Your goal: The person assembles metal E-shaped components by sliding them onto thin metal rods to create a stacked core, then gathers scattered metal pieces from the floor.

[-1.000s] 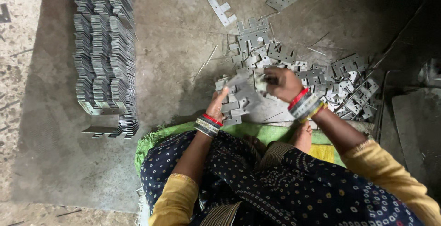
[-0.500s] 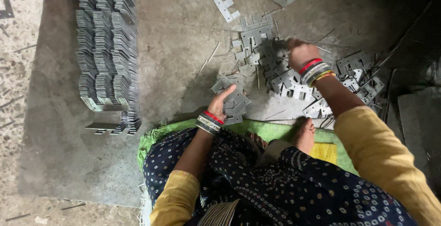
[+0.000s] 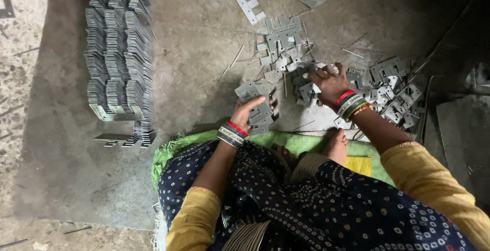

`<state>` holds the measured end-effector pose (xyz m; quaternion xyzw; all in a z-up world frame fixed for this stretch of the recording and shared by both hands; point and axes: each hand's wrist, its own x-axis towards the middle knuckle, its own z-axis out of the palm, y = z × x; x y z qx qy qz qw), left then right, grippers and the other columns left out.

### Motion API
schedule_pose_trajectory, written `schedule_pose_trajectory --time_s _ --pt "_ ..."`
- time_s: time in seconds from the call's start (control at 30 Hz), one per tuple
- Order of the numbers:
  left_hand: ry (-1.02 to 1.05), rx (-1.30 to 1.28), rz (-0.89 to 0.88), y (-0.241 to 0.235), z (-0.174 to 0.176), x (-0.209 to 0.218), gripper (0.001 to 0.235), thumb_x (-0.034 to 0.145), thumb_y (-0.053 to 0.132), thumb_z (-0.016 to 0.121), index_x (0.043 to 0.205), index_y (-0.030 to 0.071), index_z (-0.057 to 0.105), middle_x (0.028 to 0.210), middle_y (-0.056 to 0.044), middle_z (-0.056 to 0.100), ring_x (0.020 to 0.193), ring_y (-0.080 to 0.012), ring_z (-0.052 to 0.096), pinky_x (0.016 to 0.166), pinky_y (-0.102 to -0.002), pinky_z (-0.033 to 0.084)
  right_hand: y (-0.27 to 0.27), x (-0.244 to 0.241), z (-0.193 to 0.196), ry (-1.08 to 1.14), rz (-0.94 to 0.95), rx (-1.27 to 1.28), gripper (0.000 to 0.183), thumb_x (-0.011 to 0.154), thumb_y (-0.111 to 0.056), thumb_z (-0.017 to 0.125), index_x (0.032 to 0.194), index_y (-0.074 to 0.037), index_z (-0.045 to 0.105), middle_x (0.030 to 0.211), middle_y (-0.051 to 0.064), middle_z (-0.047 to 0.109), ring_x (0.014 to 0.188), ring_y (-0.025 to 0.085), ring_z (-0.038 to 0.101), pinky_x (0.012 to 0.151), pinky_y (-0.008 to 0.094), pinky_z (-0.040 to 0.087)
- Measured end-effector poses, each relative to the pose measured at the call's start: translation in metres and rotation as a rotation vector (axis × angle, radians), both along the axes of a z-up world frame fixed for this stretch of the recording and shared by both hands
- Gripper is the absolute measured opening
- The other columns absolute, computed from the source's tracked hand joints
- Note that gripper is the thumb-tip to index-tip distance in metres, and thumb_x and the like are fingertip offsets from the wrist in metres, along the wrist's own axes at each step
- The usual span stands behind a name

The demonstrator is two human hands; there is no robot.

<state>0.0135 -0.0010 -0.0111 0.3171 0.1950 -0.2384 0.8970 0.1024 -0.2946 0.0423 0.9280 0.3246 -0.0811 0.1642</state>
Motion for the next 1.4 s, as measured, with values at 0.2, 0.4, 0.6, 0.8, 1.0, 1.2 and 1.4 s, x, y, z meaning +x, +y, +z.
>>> schedule_pose_trajectory --time_s 0.2,0.4,0.6,0.8,1.0,1.2,1.4 --pt "-0.025 -0.016 0.015 0.003 0.003 -0.001 0.033 0.087 0.02 0.079 0.113 0.003 0.068 0.095 -0.014 0.075 0.08 -0.026 0.076 0.069 -0.042 0.065 -0.003 0.006 0.024 0.351 -0.475 -0.013 0.026 0.103 -0.027 0.057 0.115 -0.009 0.071 0.104 0.012 0.071 0.091 0.026 0.074 0.076 0.039 0.063" --pt "0.138 -0.104 0.019 0.001 0.005 0.001 0.052 0.089 0.046 0.071 0.125 0.009 0.066 0.107 -0.011 0.076 0.089 -0.0227 0.077 0.077 -0.04 0.065 0.016 -0.036 0.058 -0.069 0.17 0.532 0.03 0.084 -0.016 0.082 0.11 -0.011 0.068 0.112 0.009 0.065 0.105 0.029 0.064 0.089 0.045 0.055" --pt "0.064 -0.195 -0.051 0.005 0.005 -0.003 0.062 0.088 0.048 0.074 0.135 0.008 0.062 0.115 -0.01 0.074 0.097 -0.0217 0.074 0.084 -0.04 0.063 -0.02 -0.04 0.009 0.095 -0.293 0.141 0.066 0.073 -0.029 0.085 0.129 -0.005 0.06 0.121 0.019 0.062 0.118 0.041 0.057 0.099 0.054 0.047" --pt "-0.022 -0.112 -0.005 0.0 -0.004 -0.006 0.047 0.095 0.032 0.075 0.133 0.006 0.063 0.114 -0.013 0.069 0.089 -0.0262 0.074 0.081 -0.044 0.062 -0.062 -0.038 -0.031 0.227 -0.549 0.372 0.052 0.072 -0.018 0.081 0.121 -0.012 0.066 0.121 0.019 0.066 0.104 0.04 0.067 0.087 0.049 0.056" --pt "0.002 -0.145 -0.08 -0.005 -0.01 -0.004 0.049 0.096 0.036 0.071 0.13 0.003 0.061 0.107 -0.02 0.074 0.092 -0.0321 0.076 0.077 -0.047 0.062 -0.037 -0.017 0.019 0.57 -0.659 0.789 0.031 0.077 -0.011 0.075 0.107 -0.004 0.069 0.089 0.018 0.075 0.077 0.032 0.074 0.074 0.044 0.061" --pt "-0.03 -0.255 -0.106 0.003 0.008 -0.007 0.048 0.091 0.036 0.069 0.125 0.004 0.062 0.098 -0.018 0.077 0.084 -0.0286 0.078 0.073 -0.043 0.066 -0.03 0.005 -0.008 0.251 -0.559 0.495 0.041 0.082 -0.021 0.074 0.113 0.004 0.068 0.097 0.024 0.073 0.083 0.036 0.073 0.077 0.046 0.059" --pt "-0.07 -0.023 -0.013 -0.002 -0.005 -0.006 0.036 0.089 0.017 0.079 0.117 0.002 0.064 0.092 -0.014 0.074 0.077 -0.0273 0.075 0.069 -0.044 0.064 -0.017 -0.02 -0.063 0.095 -0.268 0.22 0.041 0.085 -0.01 0.056 0.12 0.01 0.058 0.094 0.025 0.07 0.076 0.039 0.07 0.066 0.049 0.059"
